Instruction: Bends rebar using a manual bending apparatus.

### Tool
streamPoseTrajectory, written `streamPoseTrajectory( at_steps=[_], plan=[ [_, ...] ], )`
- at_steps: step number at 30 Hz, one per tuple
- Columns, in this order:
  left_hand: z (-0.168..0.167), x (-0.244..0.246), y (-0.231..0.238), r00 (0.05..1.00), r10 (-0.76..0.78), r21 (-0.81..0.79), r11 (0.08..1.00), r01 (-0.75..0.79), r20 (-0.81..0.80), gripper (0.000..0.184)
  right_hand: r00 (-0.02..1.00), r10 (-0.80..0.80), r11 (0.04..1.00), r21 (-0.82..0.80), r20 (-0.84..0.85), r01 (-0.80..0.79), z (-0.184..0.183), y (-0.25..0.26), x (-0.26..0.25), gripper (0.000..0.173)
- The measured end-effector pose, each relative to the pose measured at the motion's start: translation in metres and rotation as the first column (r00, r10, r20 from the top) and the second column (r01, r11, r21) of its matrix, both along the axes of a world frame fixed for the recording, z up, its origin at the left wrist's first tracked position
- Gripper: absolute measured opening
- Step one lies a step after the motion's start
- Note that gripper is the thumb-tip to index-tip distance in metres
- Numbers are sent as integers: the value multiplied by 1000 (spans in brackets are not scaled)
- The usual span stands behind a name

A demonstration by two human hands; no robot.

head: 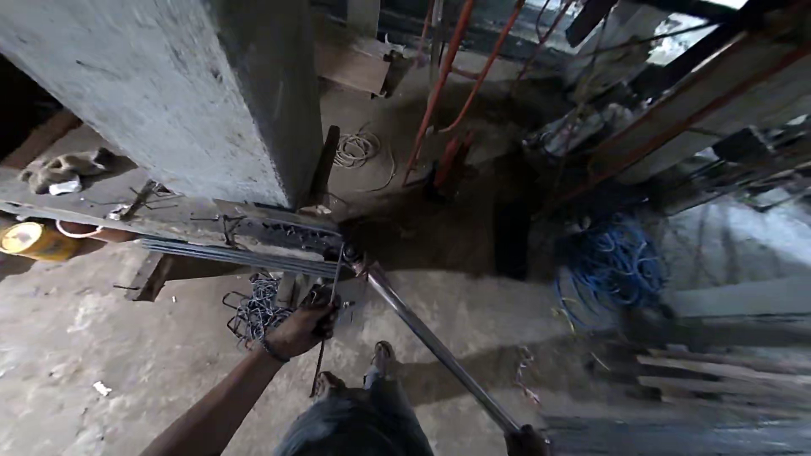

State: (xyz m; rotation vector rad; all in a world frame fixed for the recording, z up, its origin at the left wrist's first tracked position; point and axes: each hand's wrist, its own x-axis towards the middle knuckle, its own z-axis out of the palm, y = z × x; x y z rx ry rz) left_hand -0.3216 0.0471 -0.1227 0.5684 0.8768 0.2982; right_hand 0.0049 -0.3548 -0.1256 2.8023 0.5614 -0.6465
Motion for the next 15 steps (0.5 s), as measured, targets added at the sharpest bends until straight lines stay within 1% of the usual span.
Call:
streamPoseTrajectory(
  at_steps=[1, 2, 4, 5, 6, 7, 8, 9, 10, 11, 12, 13, 14, 15],
  plan=[
    [4, 1, 0, 1000, -2, 0, 1000, 2, -4, 19, 993, 43, 995, -84, -110, -52, -3, 9, 20, 43],
    [8, 2, -1, 1000, -7, 6, 1000, 7, -8, 20, 972, 83, 984, -133, -222, -115, -10, 16, 39, 47],
    [11, 2, -4, 1000, -9, 28, 1000, 9, -15, 19, 911, 159, 958, -164, -379, -236, -23, 34, 75, 50],
    [9, 1, -6, 1000, -1, 34, 999, 2, -27, 19, 889, 191, 948, -158, -417, -278, -28, 43, 93, 51],
    [7, 1, -7, 999, 3, 41, 999, -2, -34, 20, 883, 220, 945, -136, -415, -299, -30, 54, 112, 54],
    [4, 0, -6, 999, 1, 50, 999, 1, -37, 22, 899, 222, 954, -108, -377, -281, -23, 71, 129, 57],
    [3, -1, -6, 999, -4, 56, 998, 6, -40, 23, 932, 202, 970, -67, -301, -232, -12, 94, 142, 58],
    [3, -2, -5, 999, -13, 61, 998, 15, -39, 24, 971, 182, 983, 15, -153, -182, -3, 118, 152, 53],
    [4, -2, -4, 999, -21, 67, 997, 24, -36, 25, 987, 159, 980, 118, 29, -161, 4, 143, 160, 50],
    [7, -2, -4, 999, -31, 80, 996, 34, -42, 26, 976, 134, 959, 226, 170, -171, 16, 171, 159, 51],
    [12, -2, -4, 997, -47, 102, 993, 52, -53, 28, 962, 125, 928, 315, 243, -200, 29, 199, 146, 52],
    [17, -2, -3, 996, -61, 131, 989, 70, -70, 29, 959, 144, 890, 392, 243, -233, 42, 224, 119, 52],
    [20, -2, -2, 993, -77, 165, 982, 90, -87, 30, 969, 188, 841, 483, 162, -244, 47, 242, 80, 53],
    [20, -4, 0, 990, -99, 192, 975, 116, -96, 30, 972, 233, 792, 577, 16, -199, 46, 255, 33, 50]
  ],
)
